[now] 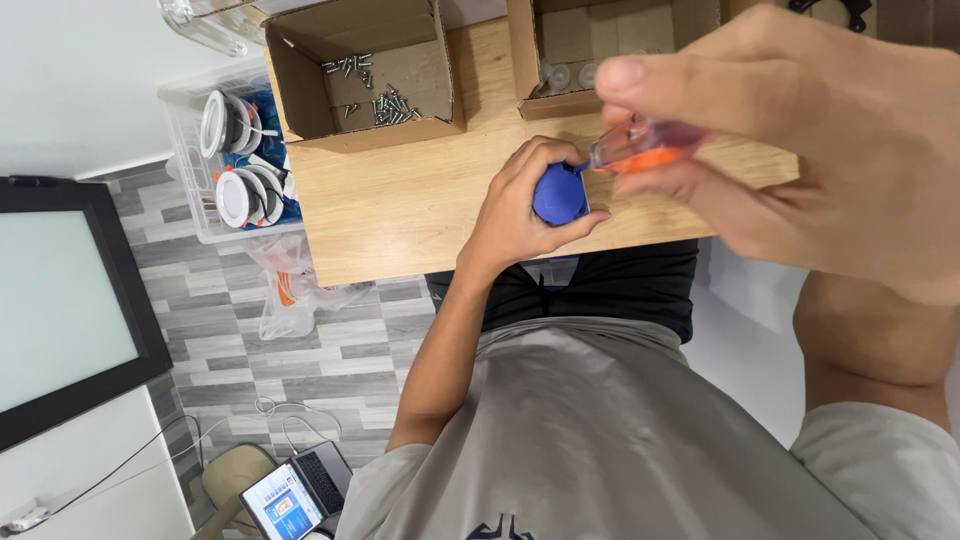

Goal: The person assembles a small blue electrical box by inserting screws and tightening them with a screwdriver. They then attach a black plastic component and a white plastic cover to the blue box, securing the assembly with additional screws.

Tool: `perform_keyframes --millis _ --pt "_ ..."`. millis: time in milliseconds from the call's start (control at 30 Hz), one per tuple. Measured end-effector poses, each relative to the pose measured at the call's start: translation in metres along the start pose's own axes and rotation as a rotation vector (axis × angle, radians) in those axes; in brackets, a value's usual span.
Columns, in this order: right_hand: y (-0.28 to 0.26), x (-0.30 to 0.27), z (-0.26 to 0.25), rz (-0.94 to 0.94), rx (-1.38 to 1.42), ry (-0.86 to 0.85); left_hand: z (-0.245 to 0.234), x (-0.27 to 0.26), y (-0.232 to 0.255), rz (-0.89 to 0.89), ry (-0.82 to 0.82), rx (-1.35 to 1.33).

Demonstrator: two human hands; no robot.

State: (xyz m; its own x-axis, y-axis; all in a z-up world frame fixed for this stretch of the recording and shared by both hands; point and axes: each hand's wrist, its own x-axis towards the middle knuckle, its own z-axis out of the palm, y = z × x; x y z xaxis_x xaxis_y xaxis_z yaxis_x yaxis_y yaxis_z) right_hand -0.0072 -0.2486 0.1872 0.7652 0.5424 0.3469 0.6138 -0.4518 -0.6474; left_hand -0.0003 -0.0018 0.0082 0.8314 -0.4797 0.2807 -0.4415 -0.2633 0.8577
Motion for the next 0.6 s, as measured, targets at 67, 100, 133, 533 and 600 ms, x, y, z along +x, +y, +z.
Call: perform_keyframes --millis 67,100,133,533,600 --pt "0.0 -0.001 0.006 -0.032 -0.142 0.039 0.0 -0.001 -0.001 0.002 -0.001 -0.01" --pt "0.001 0.0 0.01 -0.05 -0.178 0.079 0.001 -0.002 -0.003 0.001 -0.005 -0.017" --pt "0.001 0.001 0.014 -0.071 -0.214 0.12 0.001 -0.002 -0.005 0.002 -0.008 -0.024" --pt "-0.022 0.024 0.011 0.263 0.032 -0.082 0.002 -0.003 -0.006 -0.001 0.003 -0.007" --pt "-0.01 0.011 0.016 0.186 -0.007 -0.004 0.001 -0.002 -0.005 -0.004 0.002 -0.004"
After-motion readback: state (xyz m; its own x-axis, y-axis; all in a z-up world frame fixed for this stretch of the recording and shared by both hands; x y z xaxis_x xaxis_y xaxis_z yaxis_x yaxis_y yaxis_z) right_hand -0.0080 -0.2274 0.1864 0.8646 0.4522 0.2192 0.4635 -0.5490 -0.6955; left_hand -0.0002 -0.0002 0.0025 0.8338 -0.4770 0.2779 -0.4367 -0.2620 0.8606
